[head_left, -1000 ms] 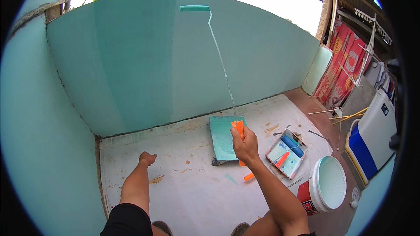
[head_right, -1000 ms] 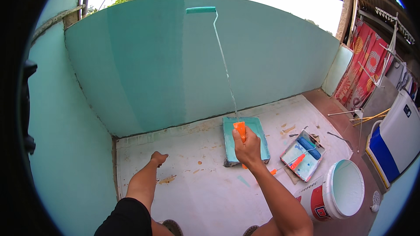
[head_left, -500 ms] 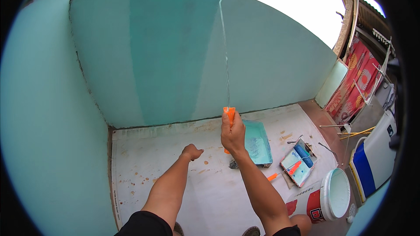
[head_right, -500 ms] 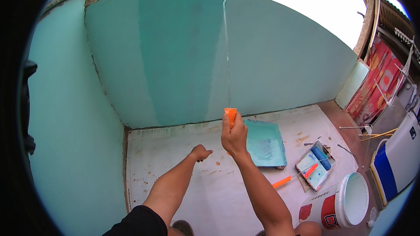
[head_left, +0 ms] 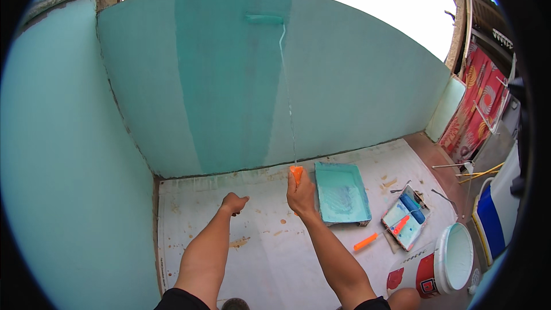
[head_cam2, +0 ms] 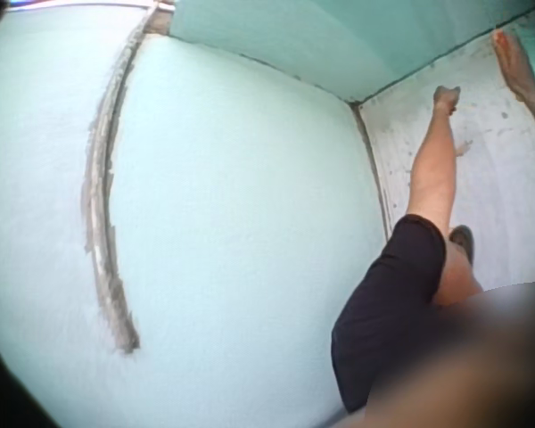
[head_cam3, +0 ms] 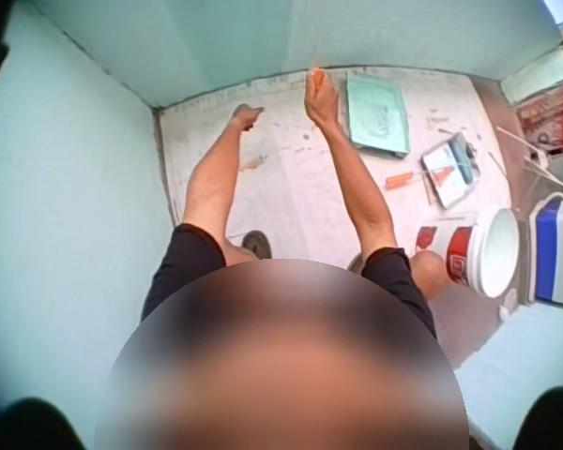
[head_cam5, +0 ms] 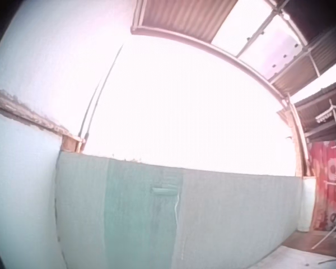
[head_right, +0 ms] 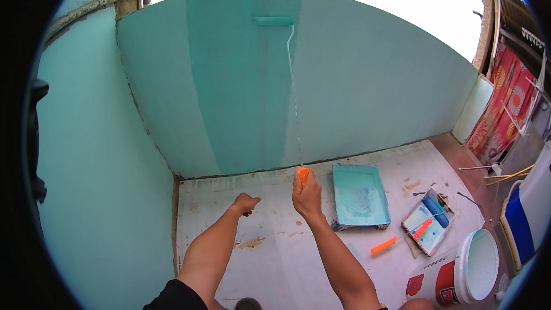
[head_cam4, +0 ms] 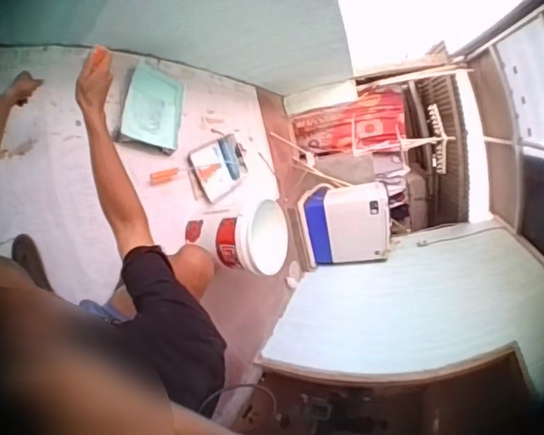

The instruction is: The person sits on the floor and uses a paint roller to apply light blue paint to a wall. They repeatedly dip the roller into a paint tray and roll it vertically along the wall surface.

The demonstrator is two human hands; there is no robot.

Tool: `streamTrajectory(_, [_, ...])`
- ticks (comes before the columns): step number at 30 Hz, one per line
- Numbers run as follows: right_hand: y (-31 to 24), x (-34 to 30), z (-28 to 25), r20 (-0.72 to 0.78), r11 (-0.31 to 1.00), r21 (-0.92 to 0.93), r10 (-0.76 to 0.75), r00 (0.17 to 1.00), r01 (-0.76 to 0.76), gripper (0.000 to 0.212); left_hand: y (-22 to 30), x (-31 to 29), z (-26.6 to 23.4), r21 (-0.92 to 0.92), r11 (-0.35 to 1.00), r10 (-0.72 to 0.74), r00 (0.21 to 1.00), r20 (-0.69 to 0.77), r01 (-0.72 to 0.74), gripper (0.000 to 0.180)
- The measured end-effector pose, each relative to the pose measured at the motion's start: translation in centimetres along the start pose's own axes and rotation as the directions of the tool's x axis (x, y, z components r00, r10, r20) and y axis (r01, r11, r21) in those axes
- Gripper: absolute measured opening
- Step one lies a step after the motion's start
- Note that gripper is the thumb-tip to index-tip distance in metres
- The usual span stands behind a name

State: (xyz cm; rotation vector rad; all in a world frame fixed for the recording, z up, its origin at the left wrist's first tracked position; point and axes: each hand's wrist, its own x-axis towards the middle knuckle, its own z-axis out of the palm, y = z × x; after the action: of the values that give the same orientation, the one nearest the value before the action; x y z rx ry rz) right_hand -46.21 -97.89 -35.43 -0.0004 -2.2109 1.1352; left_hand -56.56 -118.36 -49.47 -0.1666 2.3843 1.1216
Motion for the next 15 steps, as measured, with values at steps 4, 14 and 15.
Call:
streamTrajectory(4, [3.5,-4.6,1.0,0.099,0.989,-0.029,0.148,0.984,-0.146,0.025,-0.5,0.6,-1.5,-0.117,0.993,-0.031,0.999,-0.027,0.027,0.050])
streamTrajectory(14, [11.2,-16.0,2.5,0.223,0.918,-0.186,0.387,0.895,-0.351,0.030,-2.4,-0.3,-7.1,-0.234,0.971,-0.077,0.986,-0.146,0.041,0.039])
streamTrajectory(15, [11.5,-16.8,2.5,0.233,0.911,-0.201,0.402,0.885,-0.361,0.031,-2.8,-0.5,-7.1,-0.253,0.966,-0.102,0.983,-0.151,0.062,0.039])
